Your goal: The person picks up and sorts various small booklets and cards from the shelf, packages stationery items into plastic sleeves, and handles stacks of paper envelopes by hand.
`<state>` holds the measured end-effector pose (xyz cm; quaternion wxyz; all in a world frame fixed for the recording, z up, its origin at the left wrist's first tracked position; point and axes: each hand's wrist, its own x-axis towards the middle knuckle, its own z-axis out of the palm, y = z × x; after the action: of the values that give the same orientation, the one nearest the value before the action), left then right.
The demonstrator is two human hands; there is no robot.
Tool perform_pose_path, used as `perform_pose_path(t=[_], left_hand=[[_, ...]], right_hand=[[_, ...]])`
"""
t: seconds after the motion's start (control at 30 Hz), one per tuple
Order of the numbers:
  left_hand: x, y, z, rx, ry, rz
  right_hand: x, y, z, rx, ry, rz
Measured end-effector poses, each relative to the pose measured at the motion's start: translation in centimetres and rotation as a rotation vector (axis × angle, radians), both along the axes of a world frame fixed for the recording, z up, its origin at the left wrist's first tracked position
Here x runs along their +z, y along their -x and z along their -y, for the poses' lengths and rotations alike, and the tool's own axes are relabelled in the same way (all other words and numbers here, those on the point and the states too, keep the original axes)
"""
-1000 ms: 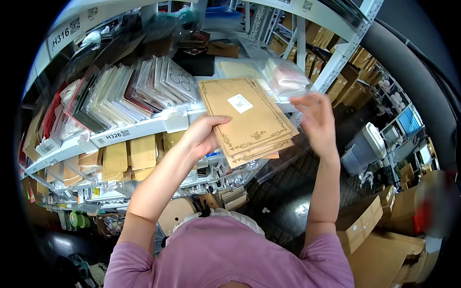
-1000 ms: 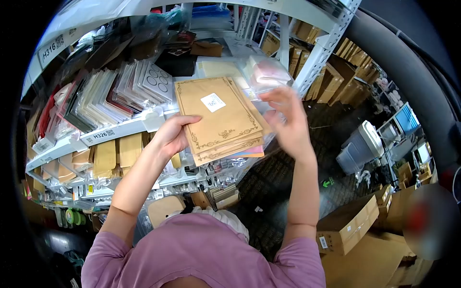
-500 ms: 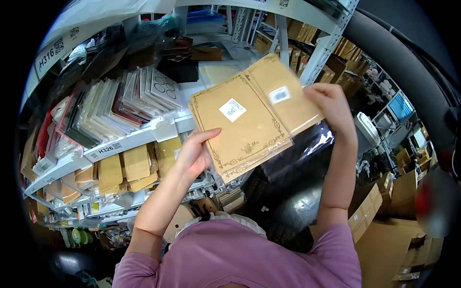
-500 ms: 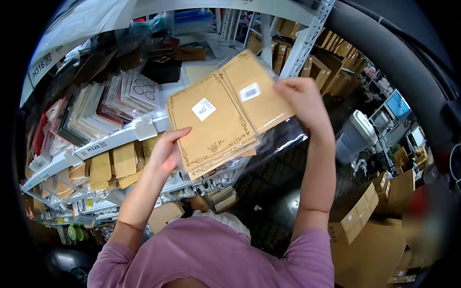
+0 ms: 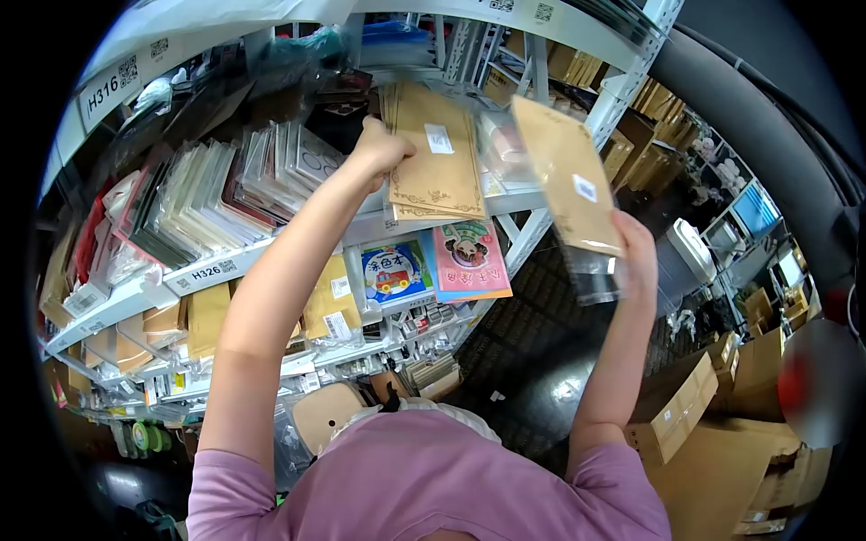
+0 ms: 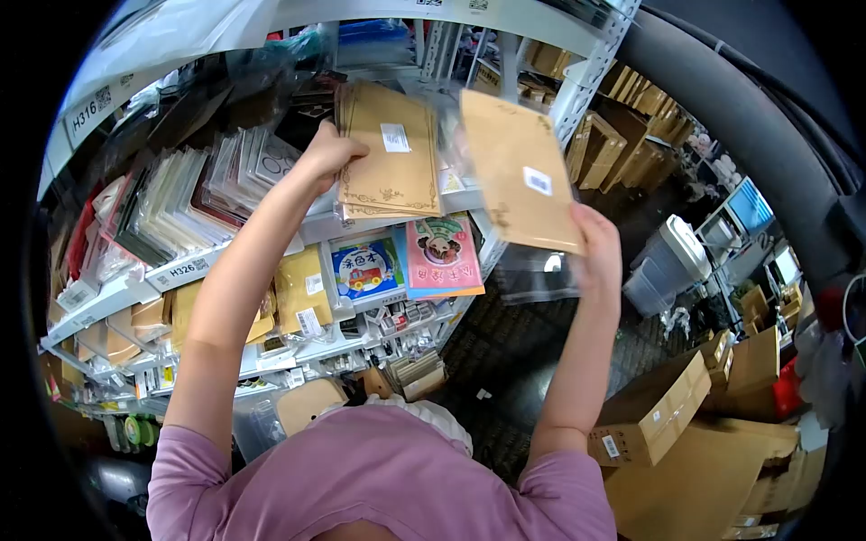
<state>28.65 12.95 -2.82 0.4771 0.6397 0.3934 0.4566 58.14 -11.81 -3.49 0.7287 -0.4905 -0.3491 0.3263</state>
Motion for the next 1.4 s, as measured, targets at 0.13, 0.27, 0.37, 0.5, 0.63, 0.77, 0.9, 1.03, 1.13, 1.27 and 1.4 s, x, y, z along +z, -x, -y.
perform_pose_path(t=[0.13, 0.27, 0.37, 0.5, 0.63, 0.77, 0.9, 1.03, 1.13, 1.27, 1.4], left_hand=[[0.3, 0.0, 0.7, 0.126, -0.289, -0.489], [1.9, 2.0, 8.9, 0.212, -1.067, -0.569], [3.0, 3.9, 14.0, -0.321, -1.239, -0.448], [3.5, 5.3, 16.7, -0.394, -1.446, -0.325], [4.6, 5.3, 17.2, -0.293, -1.327, 0.08], [4.9, 6.3, 19.4, -0.235, -0.694, 0.031], [3.6, 5.2, 18.5, -0.545, -0.065, 0.212], [0.3, 6.0, 16.0, -0.572, -0.076, 0.091], [-0.9, 6.9, 15.1, -0.619, -0.002, 0.065], [-2.7, 7.7, 15.0, -0.605, 0.044, 0.071], [-3.8, 8.9, 16.3, -0.605, -0.154, 0.203]], right_hand=[[-1.1, 4.3, -0.2, -0.014, -0.071, 0.007], [-0.7, 6.5, 0.3, 0.009, -0.136, 0.05], [-0.1, 7.8, 1.0, 0.039, -0.133, 0.037], [0.1, 8.2, 2.5, 0.203, -0.097, -0.006], [0.1, 8.1, 4.1, 0.023, -0.336, 0.369], [1.1, 11.4, 5.2, 0.207, -0.486, 0.215], [2.1, 11.9, 5.6, 0.266, -0.187, 0.103], [0.5, 11.0, 4.7, 0.367, -0.072, 0.147], [-1.1, 10.7, 3.8, 0.524, 0.089, 0.094], [-2.1, 11.7, 2.9, 0.598, 0.096, 0.126], [-2.7, 13.8, 2.9, 0.587, 0.014, 0.089]])
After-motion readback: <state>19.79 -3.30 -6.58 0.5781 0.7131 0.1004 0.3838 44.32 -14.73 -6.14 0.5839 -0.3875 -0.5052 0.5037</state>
